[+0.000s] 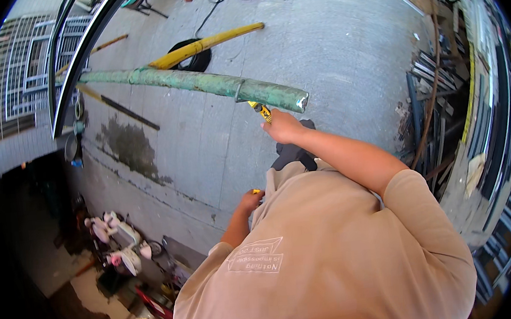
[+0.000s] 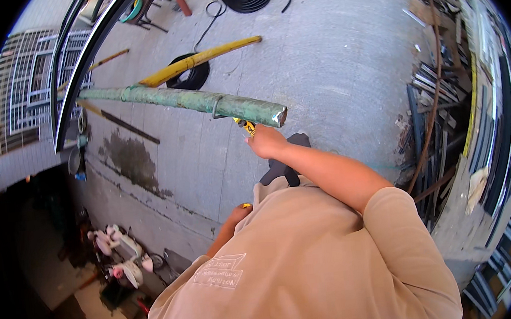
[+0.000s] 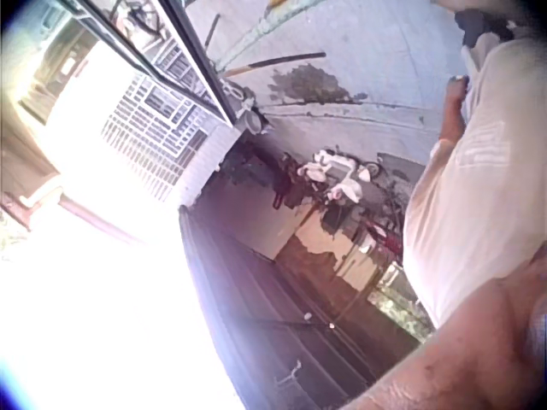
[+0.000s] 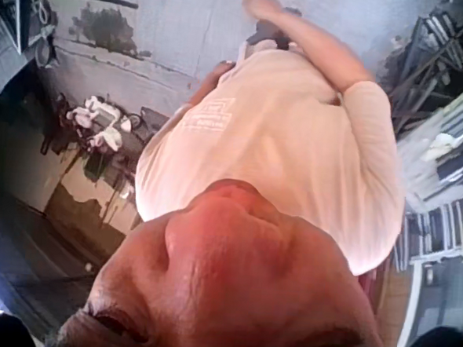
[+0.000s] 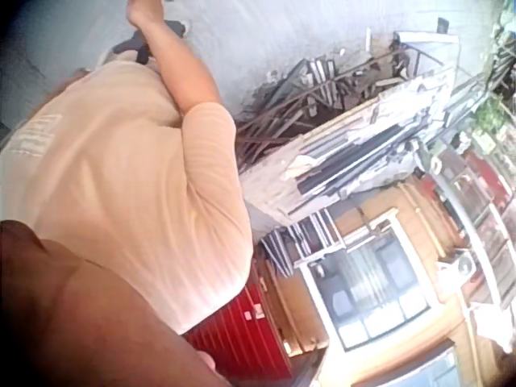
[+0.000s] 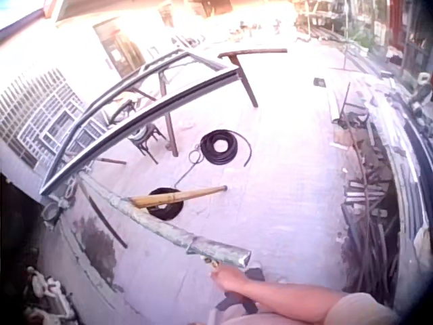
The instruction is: The person measures a metal strip against a window frame using a measuring tape, positions the strip, and then lifts and moves the large metal window frame.
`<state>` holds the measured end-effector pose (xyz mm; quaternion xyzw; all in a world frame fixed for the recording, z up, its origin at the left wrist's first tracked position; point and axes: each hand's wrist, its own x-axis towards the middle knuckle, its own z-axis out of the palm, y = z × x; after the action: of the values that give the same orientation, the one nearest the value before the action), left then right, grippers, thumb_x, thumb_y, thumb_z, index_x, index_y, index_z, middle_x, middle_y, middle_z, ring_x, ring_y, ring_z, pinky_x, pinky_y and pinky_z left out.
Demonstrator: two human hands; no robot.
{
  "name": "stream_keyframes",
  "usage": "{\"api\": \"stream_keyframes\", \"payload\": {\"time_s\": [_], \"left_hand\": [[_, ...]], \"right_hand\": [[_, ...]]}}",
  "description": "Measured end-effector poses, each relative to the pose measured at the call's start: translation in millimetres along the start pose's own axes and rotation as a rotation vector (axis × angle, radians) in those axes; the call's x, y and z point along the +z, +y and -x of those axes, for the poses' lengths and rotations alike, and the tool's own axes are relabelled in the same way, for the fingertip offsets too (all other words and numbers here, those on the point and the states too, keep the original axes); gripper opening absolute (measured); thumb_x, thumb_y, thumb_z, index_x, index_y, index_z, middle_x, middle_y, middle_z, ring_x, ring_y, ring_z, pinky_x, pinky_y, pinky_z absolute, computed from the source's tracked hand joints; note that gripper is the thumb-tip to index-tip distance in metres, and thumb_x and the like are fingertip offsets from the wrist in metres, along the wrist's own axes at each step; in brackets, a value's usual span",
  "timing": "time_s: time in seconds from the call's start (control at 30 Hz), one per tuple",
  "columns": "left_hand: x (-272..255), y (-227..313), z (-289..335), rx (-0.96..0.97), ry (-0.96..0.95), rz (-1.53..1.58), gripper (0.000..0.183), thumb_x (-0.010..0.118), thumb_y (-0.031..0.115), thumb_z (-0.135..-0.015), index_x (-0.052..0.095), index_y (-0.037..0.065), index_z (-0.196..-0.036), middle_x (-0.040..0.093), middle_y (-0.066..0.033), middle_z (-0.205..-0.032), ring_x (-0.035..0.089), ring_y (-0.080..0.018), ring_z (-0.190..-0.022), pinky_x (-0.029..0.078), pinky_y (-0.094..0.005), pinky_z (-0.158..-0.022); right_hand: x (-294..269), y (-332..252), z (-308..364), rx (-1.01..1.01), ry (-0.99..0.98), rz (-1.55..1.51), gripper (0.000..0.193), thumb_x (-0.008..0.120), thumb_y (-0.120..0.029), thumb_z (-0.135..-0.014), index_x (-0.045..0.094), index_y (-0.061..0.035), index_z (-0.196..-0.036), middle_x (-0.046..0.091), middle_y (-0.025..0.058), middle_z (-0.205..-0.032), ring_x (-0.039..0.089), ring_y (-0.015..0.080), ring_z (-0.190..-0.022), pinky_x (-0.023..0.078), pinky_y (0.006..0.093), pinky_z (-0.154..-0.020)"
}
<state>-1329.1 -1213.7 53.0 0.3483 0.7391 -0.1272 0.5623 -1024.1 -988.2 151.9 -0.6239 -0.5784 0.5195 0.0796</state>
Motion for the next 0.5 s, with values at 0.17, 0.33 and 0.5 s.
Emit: {"api": "stream_keyframes", "payload": {"time_s": [0.17, 0.33, 0.5], "left_hand": [[68.6, 35.1, 10.8, -0.028, -0.023, -0.082, 0.058, 0.077, 0.052, -0.093, 0.074, -0.002, -0.113, 0.078, -0.0188, -0.106, 0.074, -0.0273, -0.094, 0.057, -0.0421, -0.08], [73.7, 110.7, 0.0, -0.041, 0.04, 0.449, 0.044, 0.08, 0.046, -0.095, 0.068, 0.005, -0.104, 0.068, -0.0066, -0.084, 0.065, -0.0151, -0.074, 0.053, -0.0327, -0.064], [64.4, 197.4, 40.7, 0.142, 0.233, 0.712, 0.035, 0.076, 0.037, -0.1, 0.066, 0.004, -0.109, 0.066, -0.0031, -0.082, 0.061, -0.0139, -0.07, 0.05, -0.032, -0.062]], "right_hand": [[-0.1, 19.9, -13.8, -0.012, -0.305, -0.296, 0.038, 0.059, -0.037, -0.108, 0.064, 0.0008, -0.113, 0.073, 0.0158, -0.094, 0.071, 0.0299, -0.081, 0.056, 0.0481, -0.074], [2.2, 55.1, -17.4, 0.021, -0.435, -0.469, 0.026, 0.053, -0.03, -0.112, 0.062, -0.0067, -0.103, 0.063, 0.0054, -0.082, 0.057, 0.0193, -0.067, 0.048, 0.0406, -0.062], [-6.3, 52.0, -10.1, 0.096, -0.555, -0.766, 0.025, 0.057, -0.025, -0.111, 0.064, -0.0062, -0.097, 0.065, 0.0041, -0.082, 0.061, 0.0186, -0.067, 0.051, 0.0384, -0.063]]}}
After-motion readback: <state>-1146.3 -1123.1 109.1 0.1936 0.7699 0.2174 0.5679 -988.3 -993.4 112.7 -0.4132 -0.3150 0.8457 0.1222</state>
